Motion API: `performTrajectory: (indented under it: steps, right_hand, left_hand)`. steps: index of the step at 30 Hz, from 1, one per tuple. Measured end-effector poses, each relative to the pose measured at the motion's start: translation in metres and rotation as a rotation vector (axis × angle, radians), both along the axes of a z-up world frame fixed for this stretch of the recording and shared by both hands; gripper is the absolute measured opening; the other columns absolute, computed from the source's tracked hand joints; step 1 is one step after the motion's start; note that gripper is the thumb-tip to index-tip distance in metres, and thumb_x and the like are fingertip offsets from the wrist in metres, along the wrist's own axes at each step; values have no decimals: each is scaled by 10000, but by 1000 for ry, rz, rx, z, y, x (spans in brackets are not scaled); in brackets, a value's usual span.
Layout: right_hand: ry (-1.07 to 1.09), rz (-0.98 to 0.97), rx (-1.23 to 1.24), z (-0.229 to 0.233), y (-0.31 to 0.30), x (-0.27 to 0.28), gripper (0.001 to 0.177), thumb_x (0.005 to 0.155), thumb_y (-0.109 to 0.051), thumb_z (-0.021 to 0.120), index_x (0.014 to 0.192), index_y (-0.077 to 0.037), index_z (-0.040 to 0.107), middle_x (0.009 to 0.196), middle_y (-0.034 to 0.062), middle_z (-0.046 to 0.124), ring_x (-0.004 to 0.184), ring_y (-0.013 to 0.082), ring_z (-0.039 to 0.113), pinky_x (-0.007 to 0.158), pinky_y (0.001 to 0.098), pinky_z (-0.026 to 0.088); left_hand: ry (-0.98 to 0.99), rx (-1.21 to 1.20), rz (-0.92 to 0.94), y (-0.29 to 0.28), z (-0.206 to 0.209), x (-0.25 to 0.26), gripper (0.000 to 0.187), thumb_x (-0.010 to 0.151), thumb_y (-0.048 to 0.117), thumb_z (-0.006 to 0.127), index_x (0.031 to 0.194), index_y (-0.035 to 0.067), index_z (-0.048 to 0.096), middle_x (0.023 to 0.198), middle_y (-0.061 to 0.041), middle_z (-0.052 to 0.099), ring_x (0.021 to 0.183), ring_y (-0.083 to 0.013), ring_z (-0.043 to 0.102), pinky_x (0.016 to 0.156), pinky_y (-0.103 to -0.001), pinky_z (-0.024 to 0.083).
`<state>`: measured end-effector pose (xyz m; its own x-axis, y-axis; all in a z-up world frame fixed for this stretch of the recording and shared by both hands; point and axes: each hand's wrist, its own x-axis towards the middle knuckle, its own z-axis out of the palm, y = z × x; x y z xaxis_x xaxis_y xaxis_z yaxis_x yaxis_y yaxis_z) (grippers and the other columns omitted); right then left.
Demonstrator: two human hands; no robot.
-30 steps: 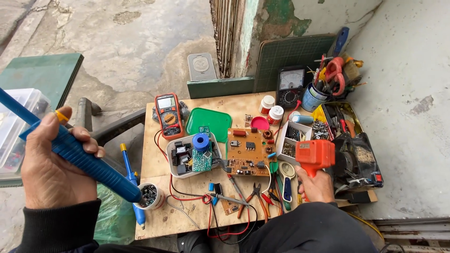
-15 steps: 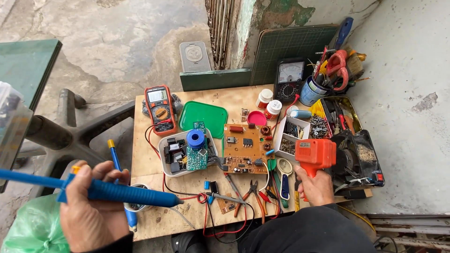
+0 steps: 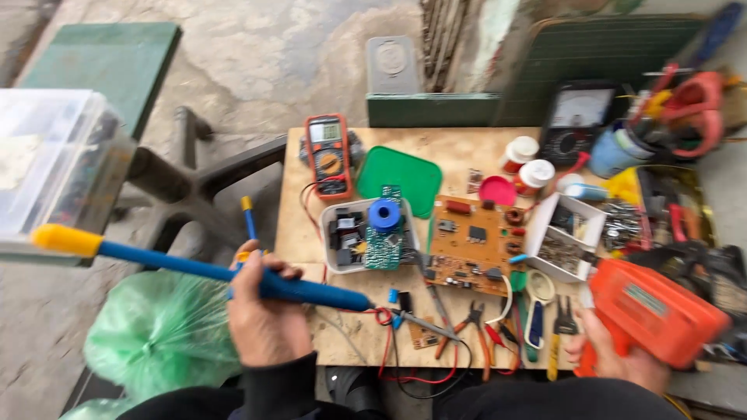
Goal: The person holds a green circuit board and uses a hot air gun to apply heat to its components. They also handle a soldering iron and a multimeter is visible on the table.
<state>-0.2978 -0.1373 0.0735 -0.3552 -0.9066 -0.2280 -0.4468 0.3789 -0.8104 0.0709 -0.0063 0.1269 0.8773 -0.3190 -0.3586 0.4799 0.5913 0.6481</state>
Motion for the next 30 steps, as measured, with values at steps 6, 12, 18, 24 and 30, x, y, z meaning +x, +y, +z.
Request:
performTrajectory:
  steps: [6, 12, 18, 24, 30]
  right_hand:
    - [-167, 150, -39, 54, 15, 44, 803, 976, 53, 758, 1742, -97, 572, 789, 281, 672, 672, 383, 636, 807, 491, 582]
    - [-173, 564, 160, -33, -11, 27, 794, 822, -34, 875, 1584, -158, 686, 721, 266, 821, 562, 350, 726, 627, 467, 646]
    - [136, 1110, -652, -95, -26, 22, 553, 861, -238, 865, 1404, -204, 763, 1616, 140, 645, 1518, 342, 602, 1350, 488, 422]
    - [765, 1398, -1090, -114, -21, 21, 852, 869, 31, 752, 1637, -273, 544, 1749, 91, 446, 1613, 443, 397, 1378, 733, 165]
    - [929, 1454, -1136, -120, -24, 26, 752, 1024, 149, 551, 1726, -85, 413, 1821, 71, 338, 1667, 362, 298, 1380, 683, 134]
  left_hand:
    - [-119, 124, 37, -32, -8, -14, 204, 1048, 223, 722, 1129, 64, 623, 828, -133, 693, 673, -249, 676, 787, -427, 663]
    - [-177, 240, 44, -51, -21, -11, 276, 977, 237, 803, 1138, 82, 641, 690, -32, 602, 586, -165, 608, 727, -379, 644]
    - [-108, 57, 10, -55, -35, -6, 505, 1011, 413, 578, 1349, 38, 585, 826, -126, 611, 747, -262, 588, 867, -456, 562]
    - [-51, 198, -30, -57, -33, -5, 608, 990, 531, 621, 1367, 55, 589, 856, -84, 603, 755, -214, 619, 948, -494, 637]
    - [80, 148, -22, -54, -38, 2, 739, 881, 647, 683, 1326, 65, 593, 801, -93, 599, 676, -213, 601, 749, -451, 629]
